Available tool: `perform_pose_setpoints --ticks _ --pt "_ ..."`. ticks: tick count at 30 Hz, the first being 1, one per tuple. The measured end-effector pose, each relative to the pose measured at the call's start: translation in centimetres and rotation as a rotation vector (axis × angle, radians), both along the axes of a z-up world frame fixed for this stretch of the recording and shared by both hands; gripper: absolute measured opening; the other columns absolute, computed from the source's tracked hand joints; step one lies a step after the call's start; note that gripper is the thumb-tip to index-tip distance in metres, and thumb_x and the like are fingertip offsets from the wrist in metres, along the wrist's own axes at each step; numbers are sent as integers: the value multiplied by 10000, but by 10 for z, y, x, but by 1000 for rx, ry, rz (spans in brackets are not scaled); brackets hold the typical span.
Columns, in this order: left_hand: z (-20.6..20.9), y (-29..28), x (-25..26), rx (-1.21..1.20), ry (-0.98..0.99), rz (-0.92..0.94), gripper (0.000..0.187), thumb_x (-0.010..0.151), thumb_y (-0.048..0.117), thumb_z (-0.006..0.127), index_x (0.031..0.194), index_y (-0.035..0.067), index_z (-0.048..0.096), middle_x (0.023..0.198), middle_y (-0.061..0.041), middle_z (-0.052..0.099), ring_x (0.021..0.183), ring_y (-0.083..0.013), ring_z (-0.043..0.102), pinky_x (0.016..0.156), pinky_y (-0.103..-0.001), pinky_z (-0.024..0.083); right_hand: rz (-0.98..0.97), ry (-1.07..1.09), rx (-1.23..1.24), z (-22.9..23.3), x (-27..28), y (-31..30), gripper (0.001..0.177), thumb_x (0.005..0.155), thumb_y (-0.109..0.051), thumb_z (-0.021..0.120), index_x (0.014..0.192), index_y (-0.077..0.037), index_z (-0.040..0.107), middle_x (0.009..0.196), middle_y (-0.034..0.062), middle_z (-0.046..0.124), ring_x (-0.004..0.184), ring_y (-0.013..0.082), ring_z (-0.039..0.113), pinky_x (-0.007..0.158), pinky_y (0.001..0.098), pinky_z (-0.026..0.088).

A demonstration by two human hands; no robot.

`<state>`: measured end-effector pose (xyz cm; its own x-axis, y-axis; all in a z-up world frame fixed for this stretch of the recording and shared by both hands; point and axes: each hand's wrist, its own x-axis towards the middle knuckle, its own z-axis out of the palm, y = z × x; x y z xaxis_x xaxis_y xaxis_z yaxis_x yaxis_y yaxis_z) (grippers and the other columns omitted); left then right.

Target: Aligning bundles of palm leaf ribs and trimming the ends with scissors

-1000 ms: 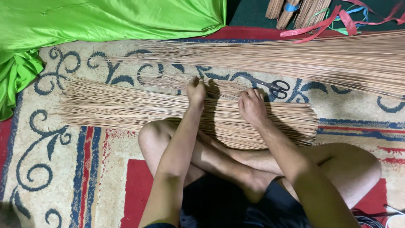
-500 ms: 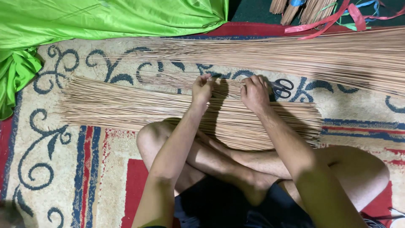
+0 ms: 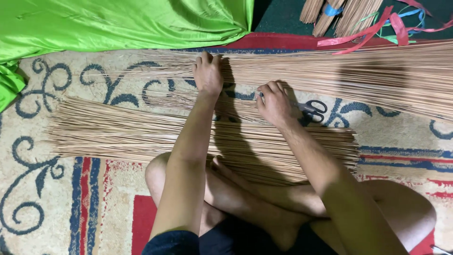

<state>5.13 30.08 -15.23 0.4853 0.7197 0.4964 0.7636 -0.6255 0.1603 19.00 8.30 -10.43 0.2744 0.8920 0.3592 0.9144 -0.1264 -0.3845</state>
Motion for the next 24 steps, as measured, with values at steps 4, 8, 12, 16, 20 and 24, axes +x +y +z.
perform_pose_setpoints --ticks 4,8,12,16,20,24 --pt "5 3 -3 -59 88 0 57 908 240 666 873 208 696 1009 -5 503 926 -276 566 744 -420 414 5 10 -25 -6 1 -6 224 813 -179 770 1023 -127 713 928 71 589 942 306 614 786 443 491" --pt "11 1 -6 -6 97 -42 78 888 248 698 824 205 712 992 4 493 930 -254 542 740 -406 399 -7 2 -38 -9 1 -11 222 828 -201 765 1033 -138 710 945 64 590 956 301 616 785 443 489" --pt "37 -17 -14 60 55 -67 66 869 224 722 820 181 707 1001 -18 504 928 -266 541 737 -418 395 -8 -49 -2 -9 0 -13 236 813 -204 767 1033 -145 705 949 53 587 962 292 616 786 436 481" --pt "88 -67 -39 -16 199 -105 98 868 127 699 962 151 708 1051 -28 591 1027 -253 558 844 -416 412 -34 -86 39 24 -17 -21 222 852 -206 747 1052 -130 689 1015 38 565 1003 266 576 819 422 456" --pt "91 -124 -63 -244 287 -201 221 878 37 599 1074 138 576 904 -103 726 829 -306 747 767 -465 562 65 -113 35 63 -42 -35 267 953 -142 667 1204 -53 656 1216 106 555 1185 300 522 1003 480 388" --pt "69 -162 -83 -425 270 -379 232 949 75 579 1165 158 587 1010 -141 745 847 -374 768 709 -449 618 202 -188 -70 46 -58 -60 240 1044 -212 550 1207 -75 660 1141 94 632 1177 282 592 1135 579 324"
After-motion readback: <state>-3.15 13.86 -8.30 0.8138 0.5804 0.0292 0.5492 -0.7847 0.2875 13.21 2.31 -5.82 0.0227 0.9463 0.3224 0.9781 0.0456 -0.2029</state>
